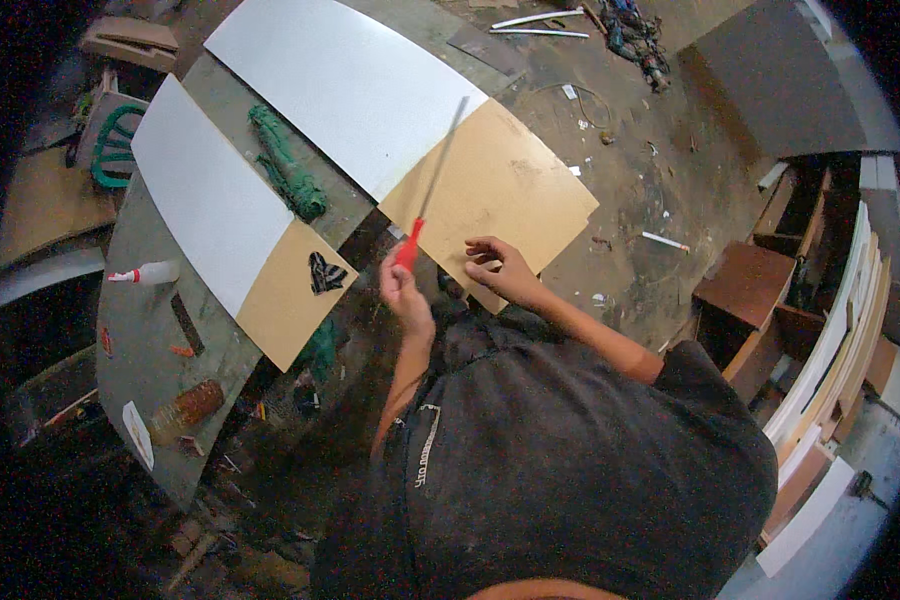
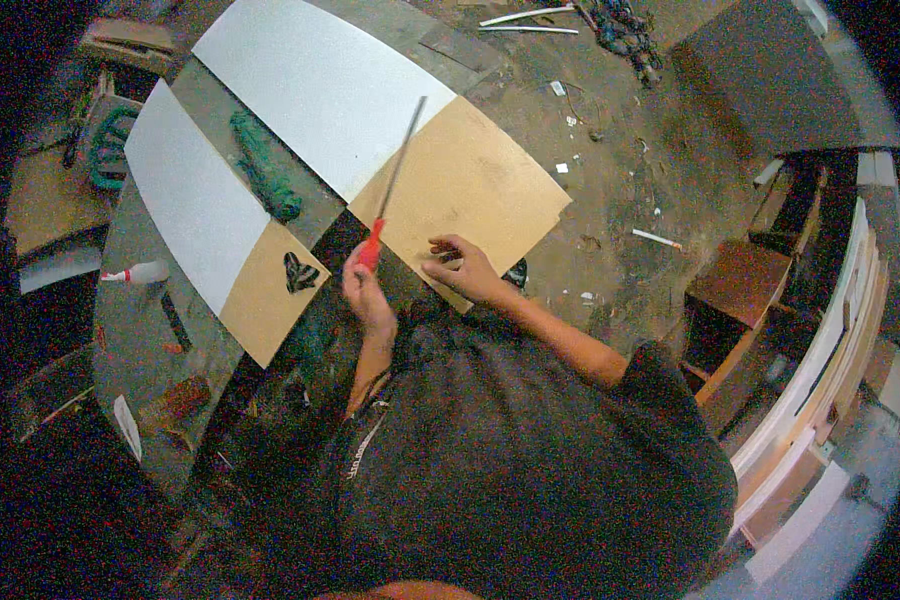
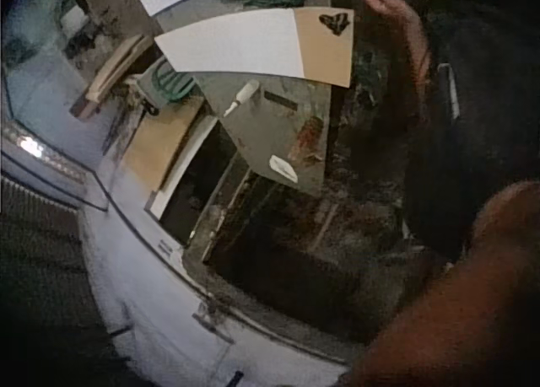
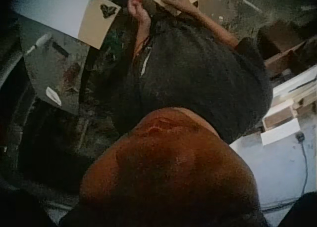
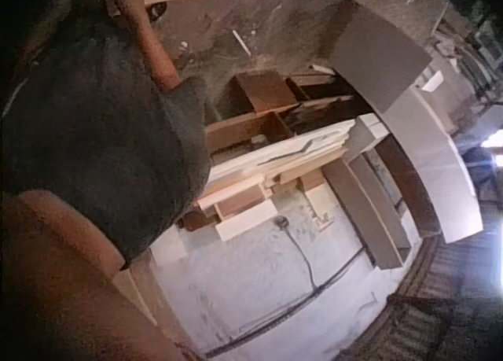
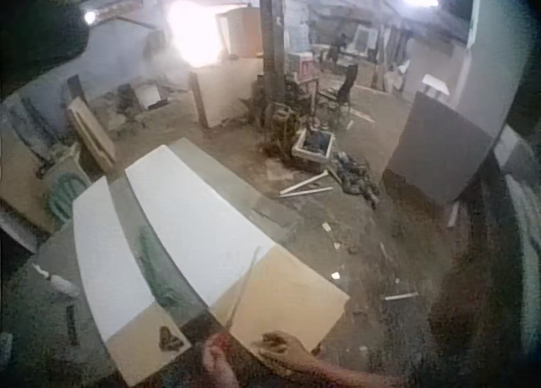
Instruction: The person aligns a veneer sheet onto a white board, rubs it with a block to secure the adhesive, and uses shears to trim the excess material from the edges.
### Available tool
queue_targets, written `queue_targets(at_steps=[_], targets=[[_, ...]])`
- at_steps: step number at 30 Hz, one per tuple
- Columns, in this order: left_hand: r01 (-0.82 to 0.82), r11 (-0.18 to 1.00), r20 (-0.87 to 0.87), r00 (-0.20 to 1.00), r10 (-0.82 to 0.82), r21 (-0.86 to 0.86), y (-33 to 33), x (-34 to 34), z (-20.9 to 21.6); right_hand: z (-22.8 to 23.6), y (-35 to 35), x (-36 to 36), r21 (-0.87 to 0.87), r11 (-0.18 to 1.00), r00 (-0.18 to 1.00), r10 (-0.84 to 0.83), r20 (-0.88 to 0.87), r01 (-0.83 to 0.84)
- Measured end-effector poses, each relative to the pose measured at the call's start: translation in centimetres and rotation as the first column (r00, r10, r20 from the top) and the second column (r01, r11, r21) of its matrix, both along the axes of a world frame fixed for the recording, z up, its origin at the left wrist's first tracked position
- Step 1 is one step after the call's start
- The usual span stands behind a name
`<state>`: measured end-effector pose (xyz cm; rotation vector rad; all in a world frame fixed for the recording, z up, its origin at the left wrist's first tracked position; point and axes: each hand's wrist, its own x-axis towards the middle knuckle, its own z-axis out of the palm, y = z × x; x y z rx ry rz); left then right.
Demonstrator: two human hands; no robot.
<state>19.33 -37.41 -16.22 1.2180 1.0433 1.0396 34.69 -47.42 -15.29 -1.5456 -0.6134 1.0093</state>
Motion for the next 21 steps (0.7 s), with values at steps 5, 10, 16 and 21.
queue_targets(at_steps=[5,10,16,21], targets=[[0.266,0.929,0.157,0.960,-0.232,-0.257,-3.5,3.7,1.1,0.0,0.1,0.4,-0.007,0.999,0.995,0.034,-0.093,-0.035],[0.399,0.879,0.214,0.912,-0.350,-0.261,-4.4,5.5,3.1,-0.3,-1.3,1.2,0.031,0.999,0.990,0.019,-0.137,-0.015],[0.517,0.828,0.163,0.856,-0.491,-0.216,-7.1,6.7,1.9,-1.7,-3.7,2.4,0.058,0.986,0.931,-0.126,-0.343,0.155],[0.537,0.771,-0.305,0.840,-0.449,0.342,-4.1,7.0,-2.2,0.9,-5.7,4.0,0.064,0.956,0.874,-0.232,-0.426,0.286]])
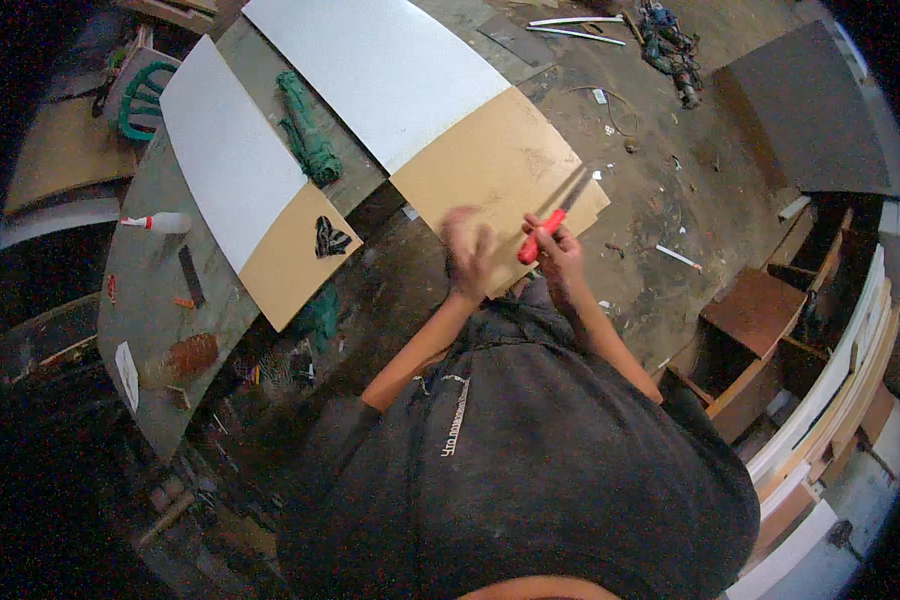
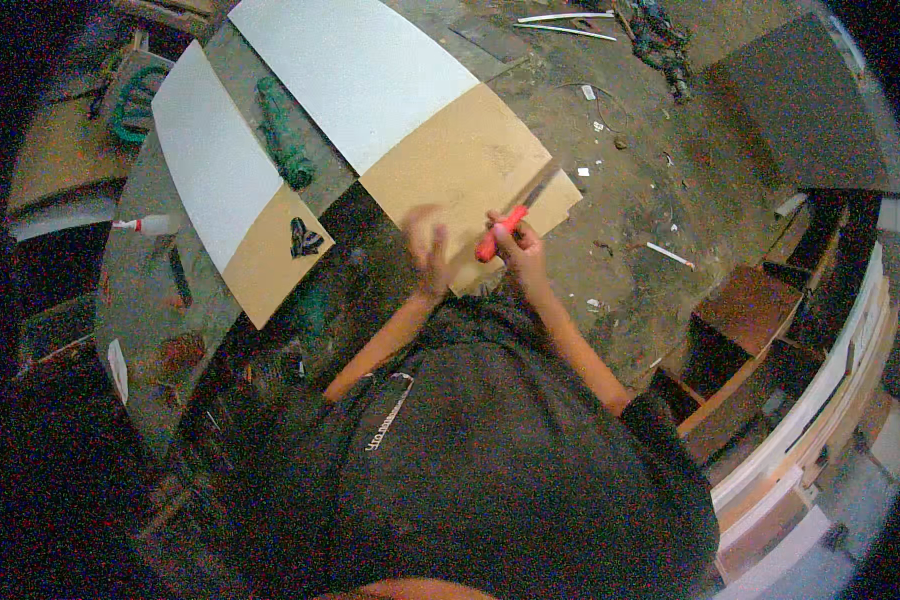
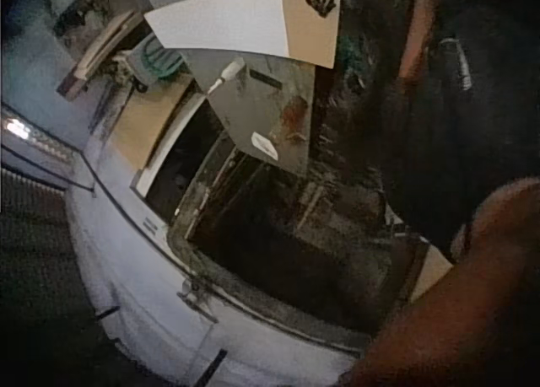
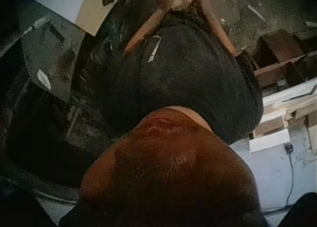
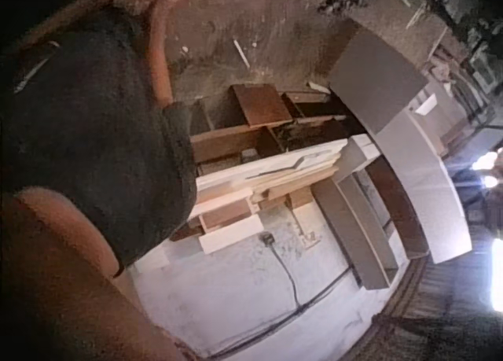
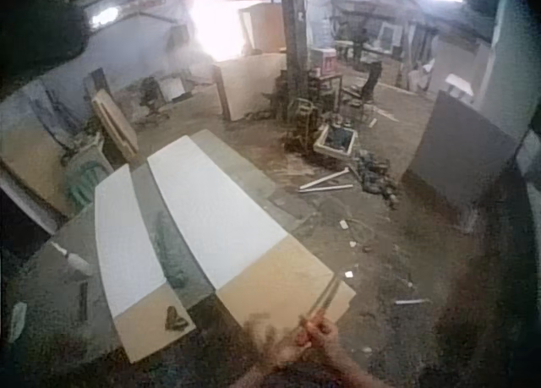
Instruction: The person aligns a veneer sheet onto a white board, rubs it with a block to secure the adhesive, and uses shears to trim the excess material from the edges.
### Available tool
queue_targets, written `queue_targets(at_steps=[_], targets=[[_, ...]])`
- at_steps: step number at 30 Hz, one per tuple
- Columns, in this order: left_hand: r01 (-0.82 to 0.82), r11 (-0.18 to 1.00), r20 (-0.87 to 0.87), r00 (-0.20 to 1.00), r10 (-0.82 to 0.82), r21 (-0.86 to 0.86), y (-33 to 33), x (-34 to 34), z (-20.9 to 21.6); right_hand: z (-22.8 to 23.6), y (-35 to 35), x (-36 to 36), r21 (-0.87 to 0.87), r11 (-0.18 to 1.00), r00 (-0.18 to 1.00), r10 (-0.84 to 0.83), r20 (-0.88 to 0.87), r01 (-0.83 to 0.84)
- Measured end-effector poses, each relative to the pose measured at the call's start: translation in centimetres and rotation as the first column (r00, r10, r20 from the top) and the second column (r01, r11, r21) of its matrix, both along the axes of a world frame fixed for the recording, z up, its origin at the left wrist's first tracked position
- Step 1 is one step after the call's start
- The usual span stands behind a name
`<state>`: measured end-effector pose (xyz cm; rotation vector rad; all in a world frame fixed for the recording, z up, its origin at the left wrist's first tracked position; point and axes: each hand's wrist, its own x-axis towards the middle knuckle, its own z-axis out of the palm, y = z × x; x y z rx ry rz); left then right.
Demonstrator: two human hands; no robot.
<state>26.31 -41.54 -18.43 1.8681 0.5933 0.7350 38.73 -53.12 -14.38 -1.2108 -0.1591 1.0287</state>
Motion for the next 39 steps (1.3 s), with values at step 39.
queue_targets(at_steps=[39], targets=[[-0.620,0.496,-0.188,0.719,0.669,-0.608,-1.5,1.9,-1.4,6.9,0.3,15.4,-0.457,0.839,0.892,0.414,0.182,-0.296]])
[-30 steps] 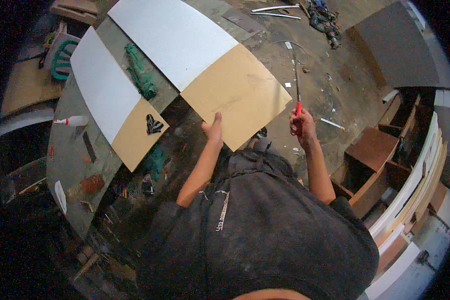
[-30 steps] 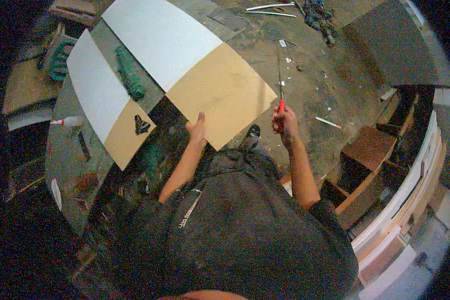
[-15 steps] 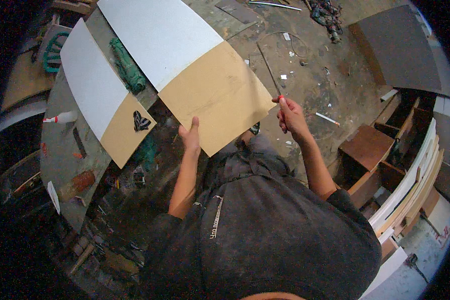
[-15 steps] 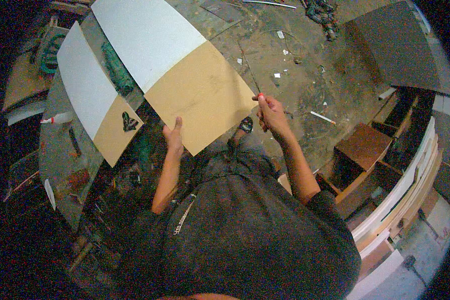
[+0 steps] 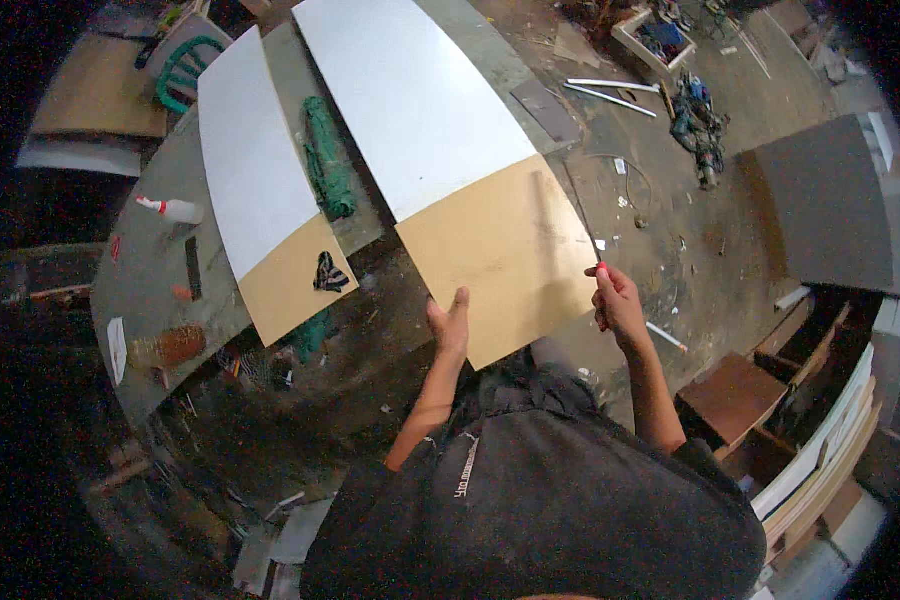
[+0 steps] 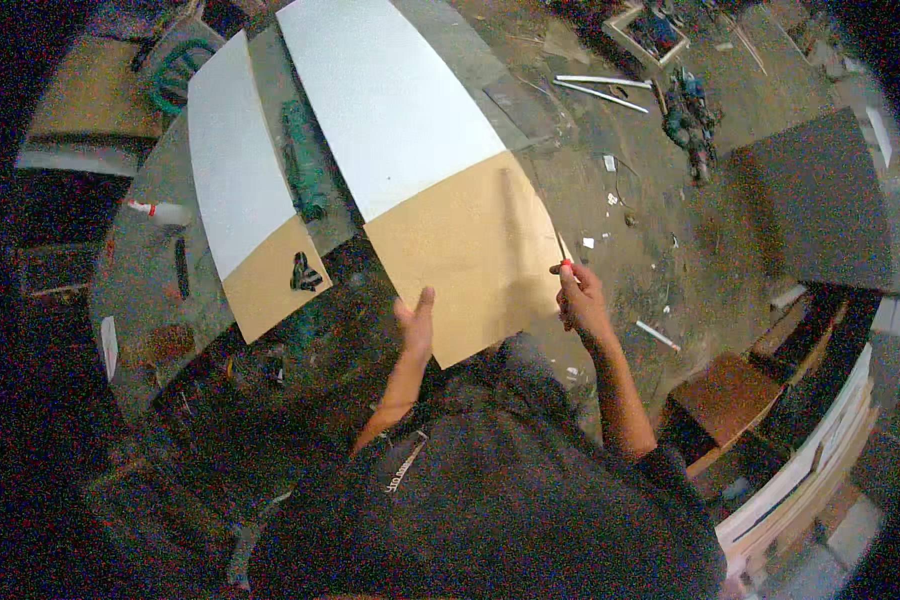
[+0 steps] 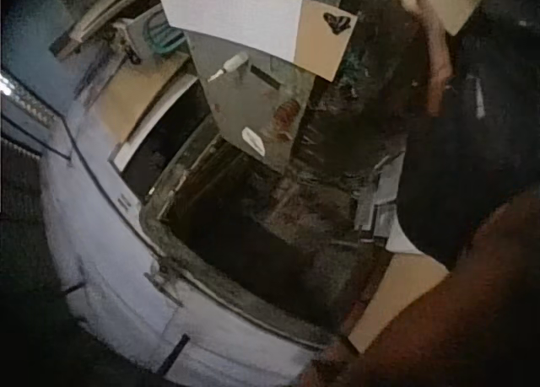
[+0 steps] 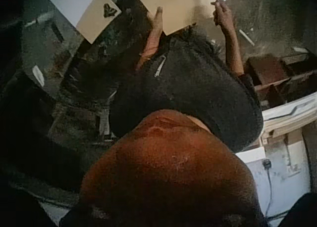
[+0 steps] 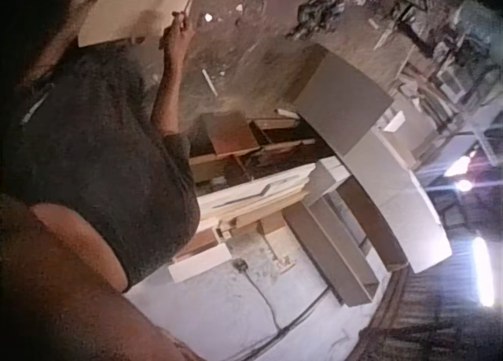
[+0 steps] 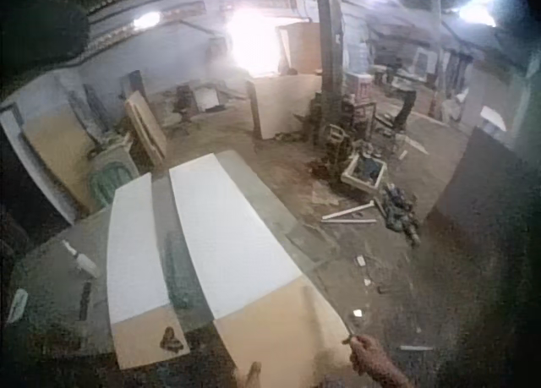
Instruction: The person aligns a veneer sheet onto a white board, rubs it with a block to secure the adhesive, and uses shears to trim the excess material from the edges.
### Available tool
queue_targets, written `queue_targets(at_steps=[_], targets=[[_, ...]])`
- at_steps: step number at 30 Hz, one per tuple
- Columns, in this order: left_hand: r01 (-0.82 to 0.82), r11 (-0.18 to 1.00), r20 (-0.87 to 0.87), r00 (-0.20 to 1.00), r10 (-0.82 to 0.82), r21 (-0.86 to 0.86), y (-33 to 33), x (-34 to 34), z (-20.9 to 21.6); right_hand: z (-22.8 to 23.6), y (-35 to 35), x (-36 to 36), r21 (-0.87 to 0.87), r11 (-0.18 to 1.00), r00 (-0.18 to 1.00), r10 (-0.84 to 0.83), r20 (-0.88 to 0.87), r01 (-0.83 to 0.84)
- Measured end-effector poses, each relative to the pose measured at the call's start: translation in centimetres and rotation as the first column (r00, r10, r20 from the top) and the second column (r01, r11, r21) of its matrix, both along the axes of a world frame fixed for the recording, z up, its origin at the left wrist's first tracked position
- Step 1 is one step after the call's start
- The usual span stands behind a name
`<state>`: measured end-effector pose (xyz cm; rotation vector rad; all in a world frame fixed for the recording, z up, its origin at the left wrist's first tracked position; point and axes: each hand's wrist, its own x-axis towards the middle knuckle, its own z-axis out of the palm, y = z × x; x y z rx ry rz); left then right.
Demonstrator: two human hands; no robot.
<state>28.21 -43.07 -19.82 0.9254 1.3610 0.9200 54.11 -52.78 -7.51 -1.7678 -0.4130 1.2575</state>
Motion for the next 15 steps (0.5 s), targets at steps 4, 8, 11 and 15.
queue_targets(at_steps=[4,8,11,15], targets=[[-0.121,0.993,0.034,0.992,0.121,0.010,-0.2,-1.9,-2.1,0.5,2.3,0.5,0.057,0.998,1.000,0.012,-0.001,-0.012],[-0.049,0.986,0.153,0.985,0.074,-0.160,2.6,-8.9,-0.8,1.5,3.1,1.9,0.093,0.995,0.999,0.021,0.036,-0.025],[-0.038,0.996,-0.001,0.999,0.038,-0.084,4.0,-10.8,0.7,2.2,2.8,2.1,0.079,0.996,0.998,0.028,0.064,-0.033],[0.017,0.999,0.120,0.993,-0.014,-0.029,1.9,-6.6,0.9,2.1,1.6,1.8,0.110,0.992,0.995,0.050,0.082,-0.059]])
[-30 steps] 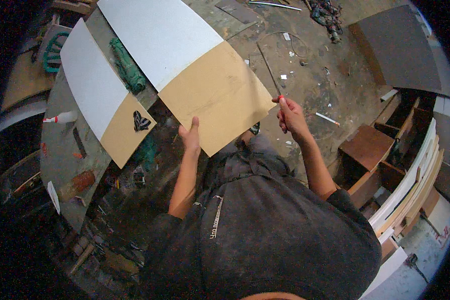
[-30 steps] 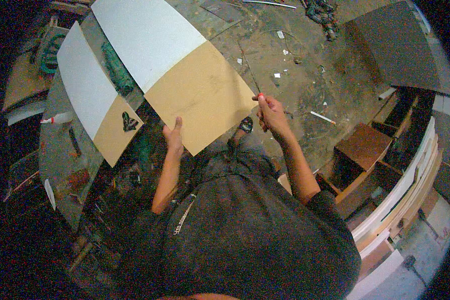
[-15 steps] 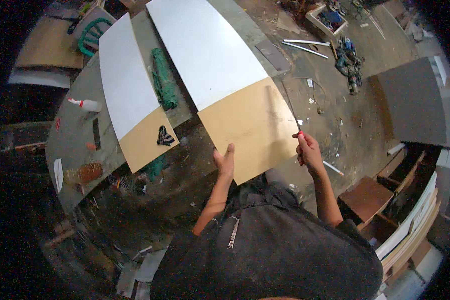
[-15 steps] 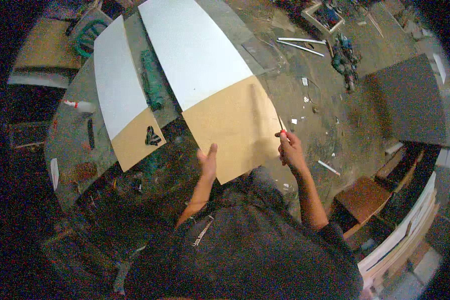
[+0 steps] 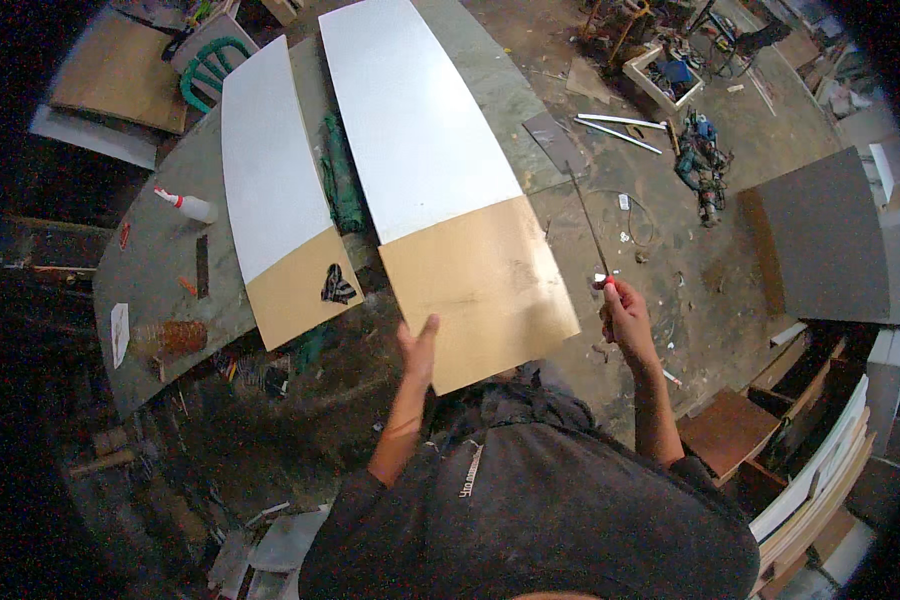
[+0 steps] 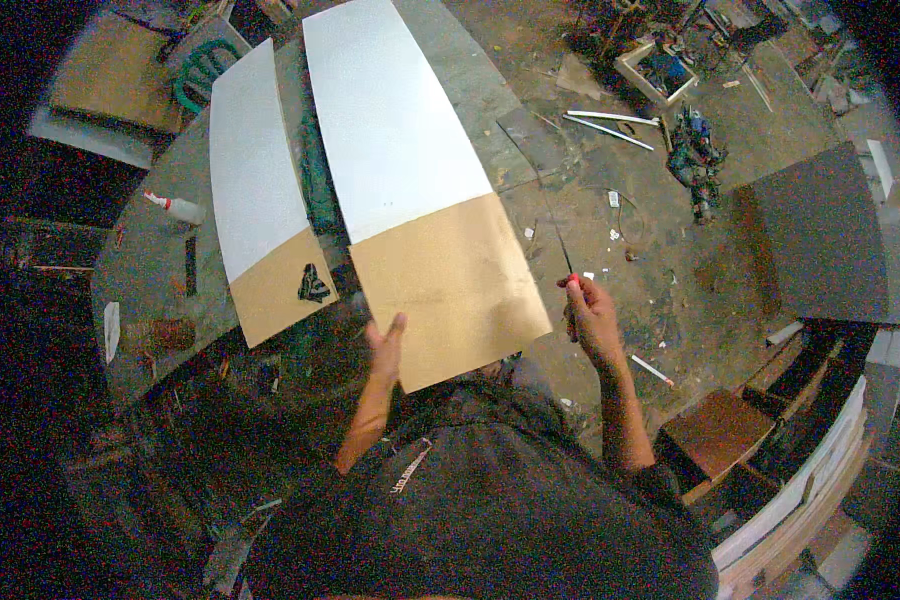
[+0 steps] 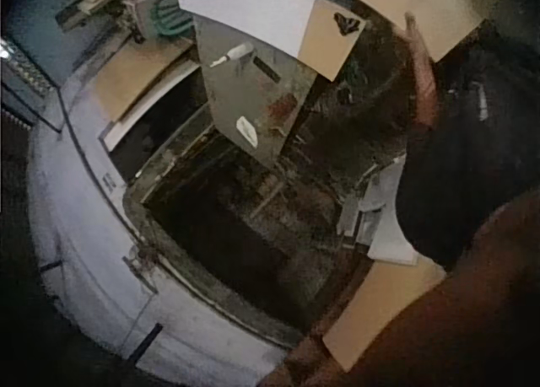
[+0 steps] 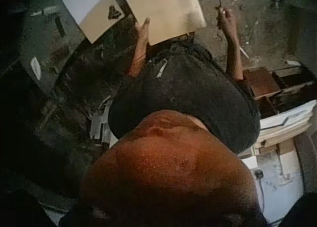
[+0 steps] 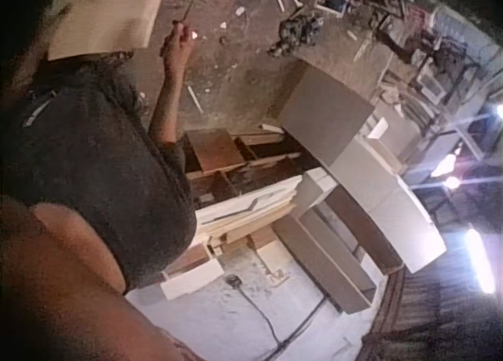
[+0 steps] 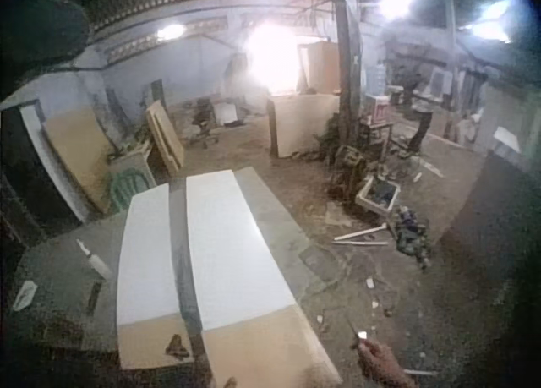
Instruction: The person aligns a veneer sheet onto a white board, rubs it with a block to secure the adhesive, and uses shears to trim the excess material from the edges.
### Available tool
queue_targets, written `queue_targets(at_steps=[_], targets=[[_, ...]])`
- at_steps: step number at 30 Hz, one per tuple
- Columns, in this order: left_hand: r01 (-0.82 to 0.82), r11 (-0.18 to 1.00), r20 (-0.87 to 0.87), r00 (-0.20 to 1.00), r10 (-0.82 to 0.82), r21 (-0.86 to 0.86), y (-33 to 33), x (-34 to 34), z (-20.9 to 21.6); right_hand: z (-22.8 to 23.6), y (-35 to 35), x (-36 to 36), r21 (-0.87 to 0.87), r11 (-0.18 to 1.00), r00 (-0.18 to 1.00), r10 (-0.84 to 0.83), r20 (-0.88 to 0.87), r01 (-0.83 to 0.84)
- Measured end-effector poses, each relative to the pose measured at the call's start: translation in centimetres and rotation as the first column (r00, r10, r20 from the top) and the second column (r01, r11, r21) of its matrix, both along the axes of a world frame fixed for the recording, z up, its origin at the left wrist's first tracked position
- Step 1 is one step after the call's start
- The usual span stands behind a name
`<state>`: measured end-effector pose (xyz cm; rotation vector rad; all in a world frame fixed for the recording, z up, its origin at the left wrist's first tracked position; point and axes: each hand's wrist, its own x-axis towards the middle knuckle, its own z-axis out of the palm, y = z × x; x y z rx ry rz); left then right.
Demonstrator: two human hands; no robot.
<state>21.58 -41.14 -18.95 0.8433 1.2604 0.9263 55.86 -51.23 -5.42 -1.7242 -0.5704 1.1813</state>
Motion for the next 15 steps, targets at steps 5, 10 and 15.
queue_targets(at_steps=[5,10,15], targets=[[-0.058,0.994,-0.062,0.996,0.064,0.098,-1.4,3.3,0.4,-0.2,-1.2,-0.6,0.022,0.997,0.996,-0.078,0.031,0.077],[-0.076,0.991,-0.161,0.983,0.093,0.112,-0.5,2.7,2.6,-1.3,-2.0,0.5,0.027,0.987,0.986,-0.160,0.036,0.159],[-0.078,0.979,0.139,0.985,0.105,-0.189,0.3,0.2,2.2,-0.9,-1.0,-0.1,0.048,0.988,0.989,-0.148,0.026,0.146]])
